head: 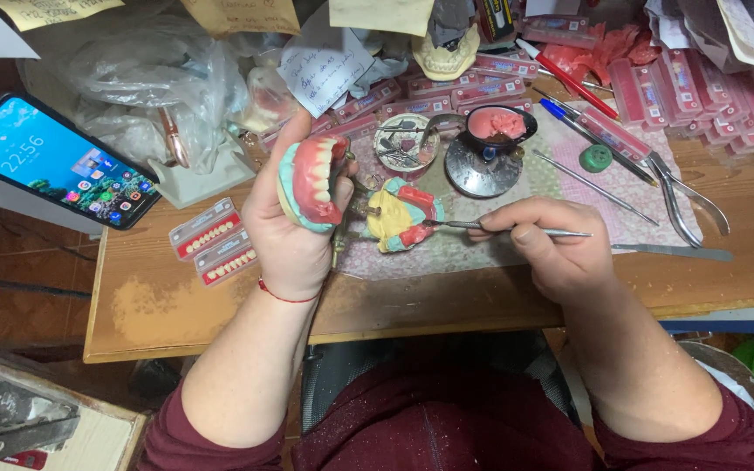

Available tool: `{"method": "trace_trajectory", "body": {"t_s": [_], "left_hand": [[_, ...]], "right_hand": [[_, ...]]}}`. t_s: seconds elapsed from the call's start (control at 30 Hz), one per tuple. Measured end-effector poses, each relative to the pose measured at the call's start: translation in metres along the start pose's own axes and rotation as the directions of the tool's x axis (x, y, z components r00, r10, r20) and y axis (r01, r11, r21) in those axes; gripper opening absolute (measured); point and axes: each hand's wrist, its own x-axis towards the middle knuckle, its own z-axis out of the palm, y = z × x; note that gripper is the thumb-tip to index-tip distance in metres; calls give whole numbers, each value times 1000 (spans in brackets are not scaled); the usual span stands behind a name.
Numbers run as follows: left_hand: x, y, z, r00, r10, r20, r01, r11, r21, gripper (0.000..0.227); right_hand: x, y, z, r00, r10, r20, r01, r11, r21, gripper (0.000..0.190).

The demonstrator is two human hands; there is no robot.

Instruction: The person is assembling a set of dentures. They use a metal tool to apply a pink substance to the denture mold and then use a rotary tool to shape individual teeth before placing them into the mold.

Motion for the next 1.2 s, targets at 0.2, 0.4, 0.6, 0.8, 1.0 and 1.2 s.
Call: {"method": "trace_trajectory", "body": {"t_s": [0.2,0.4,0.6,0.8,1.0,1.2], "left_hand": [[2,4,1,1000,-21,-18,20,999,-42,61],[7,-7,-2,996,-69,63,69,998,-2,60],[12,-17,-5,976,-175,133,179,984,-18,53],[16,-20,-27,953,-192,236,203,979,-25,56],[26,-34,-39,946,-147,287,144,989,33,54],[30,-25,-34,930,-67,361,4,985,172,55]], "right_hand": [[6,-1,-7,987,-89,-131,108,983,149,29],[11,6,-37,904,-49,-425,158,961,225,24],[0,4,-49,908,-26,-419,106,980,170,22],[-8,-36,-42,967,108,-232,-42,961,272,31],[-23,20,-54,945,98,-311,-209,914,-348,14],[-20,15,-40,969,-75,-236,-154,562,-813,15]]}}
